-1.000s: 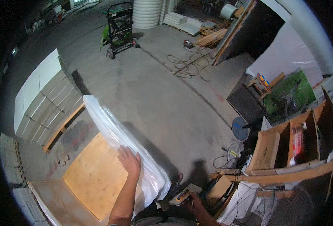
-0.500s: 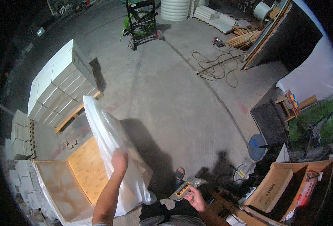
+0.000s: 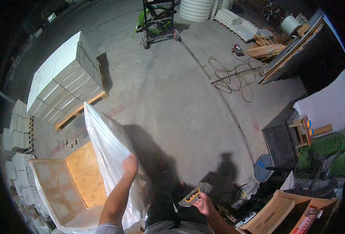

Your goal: The person lines a wooden box with a large plastic sheet, smoothing it into the corners and stapling the edges to the wood. They then place a second plastic sheet over the top, tucking and stapling it to seal the box.

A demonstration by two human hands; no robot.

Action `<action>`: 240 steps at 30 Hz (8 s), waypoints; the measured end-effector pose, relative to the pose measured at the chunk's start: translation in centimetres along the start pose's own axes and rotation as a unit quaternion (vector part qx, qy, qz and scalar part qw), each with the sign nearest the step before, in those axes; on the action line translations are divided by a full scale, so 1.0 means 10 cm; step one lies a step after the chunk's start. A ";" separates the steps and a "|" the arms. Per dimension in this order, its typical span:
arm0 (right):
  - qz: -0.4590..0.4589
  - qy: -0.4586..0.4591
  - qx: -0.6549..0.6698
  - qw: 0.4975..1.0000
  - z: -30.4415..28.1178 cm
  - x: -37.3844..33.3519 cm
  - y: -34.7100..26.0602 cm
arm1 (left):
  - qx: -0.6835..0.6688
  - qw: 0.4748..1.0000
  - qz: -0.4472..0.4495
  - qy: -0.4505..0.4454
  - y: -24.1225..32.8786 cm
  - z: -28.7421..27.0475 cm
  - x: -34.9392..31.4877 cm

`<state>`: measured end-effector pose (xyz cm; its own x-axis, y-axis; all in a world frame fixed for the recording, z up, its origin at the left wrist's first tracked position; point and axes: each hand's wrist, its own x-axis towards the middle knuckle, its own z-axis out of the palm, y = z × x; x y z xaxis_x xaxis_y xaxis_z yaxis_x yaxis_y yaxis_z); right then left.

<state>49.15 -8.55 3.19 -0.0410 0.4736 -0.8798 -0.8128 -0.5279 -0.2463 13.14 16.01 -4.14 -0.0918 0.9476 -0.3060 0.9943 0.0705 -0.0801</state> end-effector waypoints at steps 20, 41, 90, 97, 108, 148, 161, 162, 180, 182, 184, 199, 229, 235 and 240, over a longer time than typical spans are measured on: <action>0.070 0.003 -0.115 0.991 1.52 1.06 -0.59 | 0.278 0.931 0.030 -0.236 -1.00 0.04 2.34; 0.128 0.001 -0.157 0.979 1.46 2.37 -0.92 | -0.066 0.987 0.045 -0.140 -1.09 0.45 2.43; 0.080 0.049 -0.630 0.771 1.41 2.60 -2.78 | -0.502 0.739 -0.450 0.005 -1.12 -0.83 0.19; 0.019 0.083 -0.791 0.605 1.75 2.44 -3.14 | -0.227 0.866 -0.402 0.189 -0.51 -0.90 0.12; -0.067 -0.026 -0.846 0.528 3.47 2.57 -2.59 | -0.182 0.864 -0.457 0.107 -0.47 -0.97 0.18; -0.110 -0.315 -0.919 0.210 10.44 4.63 -1.31 | -0.143 0.650 -0.731 0.149 -1.58 -1.19 2.72; -0.049 -0.413 -0.904 0.099 12.10 4.19 1.24 | -0.284 0.602 -0.746 0.016 -1.68 -1.49 2.73; -0.052 -0.448 -0.888 0.090 12.19 4.25 1.34 | -0.293 0.590 -0.752 0.032 -1.69 -1.48 2.73; 0.029 -0.502 -0.856 0.124 13.80 4.55 4.50 | -0.514 0.288 -0.801 0.108 -4.42 -0.87 3.47; -0.006 -0.481 -0.874 0.063 13.93 4.50 4.94 | -0.571 0.166 -0.785 0.172 -4.62 -0.73 3.57; -0.010 -0.473 -0.881 0.025 14.08 4.40 5.43 | -0.614 0.001 -0.749 0.250 -4.79 -0.54 3.61; 0.014 -0.523 -0.842 0.130 14.41 3.67 7.69 | -0.616 -0.006 -0.716 0.329 -8.00 0.06 1.90; 0.021 -0.496 -0.868 0.011 15.79 3.89 11.60 | -0.662 -0.021 -0.731 0.161 -9.64 0.46 3.31; 0.030 -0.529 -0.848 -0.009 15.75 2.99 12.15 | -0.672 -0.072 -0.714 0.183 -10.30 0.27 2.64; 0.011 -0.407 -0.913 -0.003 15.61 2.90 12.63 | -0.679 -0.081 -0.712 0.162 -10.73 0.22 2.38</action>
<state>-145.43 48.55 10.09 -0.6188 -0.0926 -0.7801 0.5140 0.7032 -0.4912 -95.88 30.32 -4.93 -0.1526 -0.3789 -0.9128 -0.8917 -0.3454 0.2924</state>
